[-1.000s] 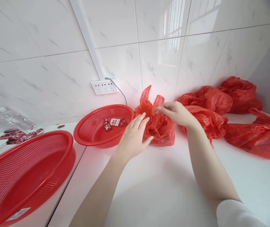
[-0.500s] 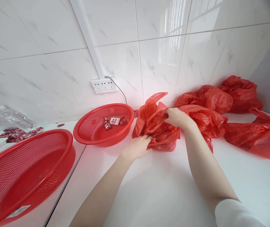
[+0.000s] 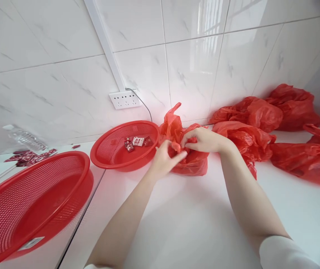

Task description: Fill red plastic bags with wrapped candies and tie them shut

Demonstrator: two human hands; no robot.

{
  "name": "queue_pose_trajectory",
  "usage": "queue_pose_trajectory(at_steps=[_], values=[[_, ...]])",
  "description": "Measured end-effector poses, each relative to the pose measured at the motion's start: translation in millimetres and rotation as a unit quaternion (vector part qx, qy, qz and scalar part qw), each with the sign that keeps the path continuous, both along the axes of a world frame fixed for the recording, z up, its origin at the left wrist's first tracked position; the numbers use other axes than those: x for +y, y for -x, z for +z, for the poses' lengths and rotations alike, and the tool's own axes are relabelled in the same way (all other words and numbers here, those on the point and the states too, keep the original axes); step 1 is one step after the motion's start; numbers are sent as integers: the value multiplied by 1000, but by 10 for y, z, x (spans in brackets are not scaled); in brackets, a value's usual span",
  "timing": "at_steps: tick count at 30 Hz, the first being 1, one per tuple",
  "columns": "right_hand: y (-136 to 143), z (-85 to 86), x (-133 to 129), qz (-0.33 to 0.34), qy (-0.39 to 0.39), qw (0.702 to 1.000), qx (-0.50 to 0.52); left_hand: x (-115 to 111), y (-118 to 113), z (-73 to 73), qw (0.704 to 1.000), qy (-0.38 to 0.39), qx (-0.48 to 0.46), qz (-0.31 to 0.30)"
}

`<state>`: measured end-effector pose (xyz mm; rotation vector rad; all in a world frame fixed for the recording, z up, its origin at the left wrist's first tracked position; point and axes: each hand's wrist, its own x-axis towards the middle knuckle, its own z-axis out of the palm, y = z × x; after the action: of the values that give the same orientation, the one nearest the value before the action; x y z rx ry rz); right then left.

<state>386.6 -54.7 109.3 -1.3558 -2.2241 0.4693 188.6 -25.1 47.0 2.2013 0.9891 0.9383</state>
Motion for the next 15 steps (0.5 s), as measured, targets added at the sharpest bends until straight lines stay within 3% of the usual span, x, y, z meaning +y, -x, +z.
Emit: queue_pose_trajectory(at_steps=[3, 7, 12, 15], values=[[90, -29, 21, 77, 36, 996, 11, 120, 53, 5, 989, 44, -119, 74], [265, -20, -20, 152, 61, 986, 13, 245, 133, 19, 985, 37, -154, 61], [399, -42, -131, 102, 92, 988, -65, 252, 214, 184, 940, 88, -329, 33], [413, -149, -89, -12, 83, 989, -119, 238, 300, 342, 911, 59, -408, 32]])
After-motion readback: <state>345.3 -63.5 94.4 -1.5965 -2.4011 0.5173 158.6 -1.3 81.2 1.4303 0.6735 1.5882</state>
